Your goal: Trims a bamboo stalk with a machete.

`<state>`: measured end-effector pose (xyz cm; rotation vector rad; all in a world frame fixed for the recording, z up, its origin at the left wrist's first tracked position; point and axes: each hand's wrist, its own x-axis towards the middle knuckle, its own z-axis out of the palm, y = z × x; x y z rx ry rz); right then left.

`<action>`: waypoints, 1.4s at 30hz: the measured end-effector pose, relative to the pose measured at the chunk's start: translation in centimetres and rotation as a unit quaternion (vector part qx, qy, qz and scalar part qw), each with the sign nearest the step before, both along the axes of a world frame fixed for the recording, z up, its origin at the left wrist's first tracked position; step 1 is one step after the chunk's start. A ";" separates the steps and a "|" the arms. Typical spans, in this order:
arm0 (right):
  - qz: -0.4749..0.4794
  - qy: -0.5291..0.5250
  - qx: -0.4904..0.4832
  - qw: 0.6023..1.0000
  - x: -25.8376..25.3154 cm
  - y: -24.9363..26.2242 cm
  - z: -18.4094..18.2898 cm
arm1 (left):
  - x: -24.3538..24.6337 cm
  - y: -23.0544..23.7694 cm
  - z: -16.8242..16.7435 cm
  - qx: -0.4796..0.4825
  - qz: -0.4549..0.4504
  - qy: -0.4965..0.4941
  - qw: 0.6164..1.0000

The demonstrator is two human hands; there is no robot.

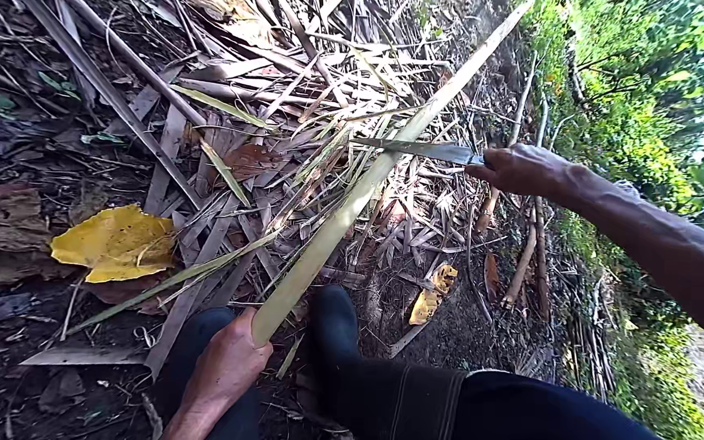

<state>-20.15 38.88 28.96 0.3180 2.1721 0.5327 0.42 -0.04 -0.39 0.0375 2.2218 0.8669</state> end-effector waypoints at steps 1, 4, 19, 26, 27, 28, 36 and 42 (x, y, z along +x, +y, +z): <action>0.069 0.070 0.005 0.995 0.0 4.2 -1.8 | 0.0 0.0 -0.1 -0.001 0.000 0.003 1.000; -0.011 0.186 0.055 0.981 -2.1 11.0 -2.3 | 0.0 0.0 0.0 0.002 0.000 -0.008 1.000; -0.217 0.389 0.013 0.895 -2.0 14.6 -5.2 | -0.2 -0.5 -0.1 0.005 0.007 0.009 1.000; -0.066 0.378 -0.197 0.902 10.7 8.4 -15.3 | -0.7 -0.6 0.4 -0.004 0.016 0.008 1.000; -0.074 0.376 -0.218 0.898 12.3 7.3 -17.1 | -0.6 -0.6 0.4 -0.008 0.015 0.007 1.000; -0.078 0.374 -0.237 0.893 13.2 6.3 -18.7 | -0.6 -0.5 0.6 -0.011 0.016 0.006 1.000; -0.059 0.386 -0.324 0.862 16.6 1.3 -25.0 | -0.5 -0.5 0.5 -0.001 0.024 0.020 1.000; 0.097 0.276 -0.289 0.911 18.3 -1.8 -21.7 | -0.2 -0.5 0.3 -0.006 0.032 0.032 0.999</action>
